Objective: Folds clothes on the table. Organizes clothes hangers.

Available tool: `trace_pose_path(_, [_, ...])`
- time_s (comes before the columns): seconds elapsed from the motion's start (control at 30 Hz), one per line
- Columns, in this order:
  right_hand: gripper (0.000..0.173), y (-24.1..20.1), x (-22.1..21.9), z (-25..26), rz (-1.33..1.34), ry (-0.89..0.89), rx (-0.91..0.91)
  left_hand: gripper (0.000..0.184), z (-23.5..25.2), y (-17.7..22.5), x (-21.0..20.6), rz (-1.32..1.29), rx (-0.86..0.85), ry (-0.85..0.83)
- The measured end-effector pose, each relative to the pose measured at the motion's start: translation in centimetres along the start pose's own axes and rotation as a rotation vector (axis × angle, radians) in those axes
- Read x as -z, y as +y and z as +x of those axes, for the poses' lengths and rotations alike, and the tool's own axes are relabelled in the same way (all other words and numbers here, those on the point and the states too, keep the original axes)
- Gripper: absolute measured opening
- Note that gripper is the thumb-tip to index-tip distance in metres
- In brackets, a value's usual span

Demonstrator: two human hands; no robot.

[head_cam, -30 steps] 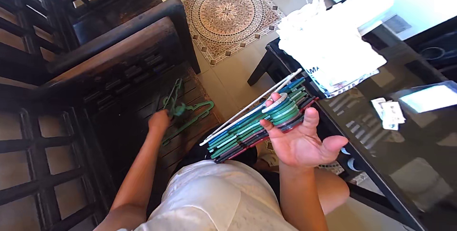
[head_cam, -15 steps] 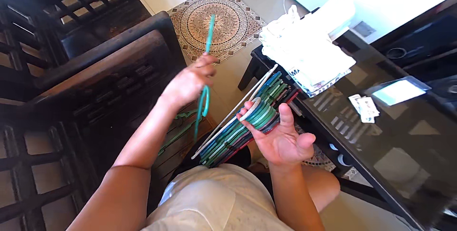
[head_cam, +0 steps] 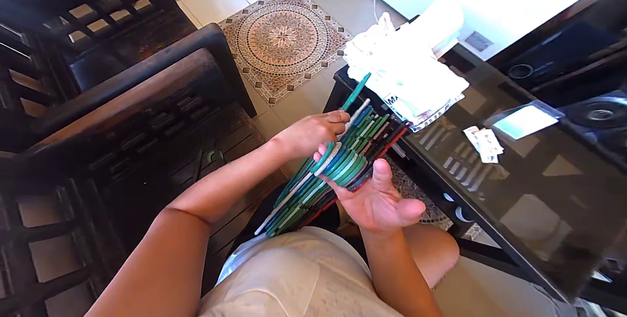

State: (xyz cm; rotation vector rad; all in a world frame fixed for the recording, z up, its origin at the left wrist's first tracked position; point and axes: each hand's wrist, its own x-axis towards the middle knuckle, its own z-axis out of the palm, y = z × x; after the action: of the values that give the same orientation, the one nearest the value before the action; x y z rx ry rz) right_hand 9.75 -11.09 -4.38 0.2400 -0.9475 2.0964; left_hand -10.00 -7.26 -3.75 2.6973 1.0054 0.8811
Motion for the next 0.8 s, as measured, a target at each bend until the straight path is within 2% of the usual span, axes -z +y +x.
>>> trace_pose_path(0.13, [0.058,-0.2,0.1,0.2,0.109,0.057,-0.062,0.012,0.0,-0.4,-1.2,-0.113,0.087,-0.054])
trace_pose_path(0.23, [0.058,-0.9,0.3,-0.1,0.187,0.147,-0.084,0.023,-0.2,-0.5,-1.1,-0.069,0.112,-0.079])
trace_pose_path(0.33, [0.065,-1.5,0.3,0.0,0.182,0.061,-0.062,0.043,-1.9,-1.4,0.7,0.075,0.241,-0.042])
trace_pose_path(0.4, [0.063,-1.7,0.4,0.0,0.166,-0.037,-0.059,0.045,-4.8,-2.6,2.4,0.107,0.438,0.011])
trace_pose_path(0.47, [0.060,-1.7,0.4,0.1,0.178,-0.086,-0.060,0.041,-9.5,-3.8,4.0,0.098,0.732,-0.005])
trace_pose_path(0.57, [0.059,-1.5,0.5,0.3,0.198,-0.099,-0.070,0.035,-18.3,-4.1,4.2,0.037,1.282,-0.201])
trace_pose_path(0.63, [0.061,-1.3,0.6,0.5,0.195,-0.075,-0.073,0.028,-23.6,-2.9,2.2,-0.009,1.556,-0.382])
trace_pose_path(0.7, [0.060,-1.2,0.8,0.6,0.200,-0.070,-0.080,0.026,-27.0,-1.3,-1.0,-0.045,1.686,-0.501])
trace_pose_path(0.8, [0.058,-1.3,1.0,0.7,0.243,-0.040,-0.098,0.030,-28.7,1.1,-5.6,-0.035,1.779,-0.418])
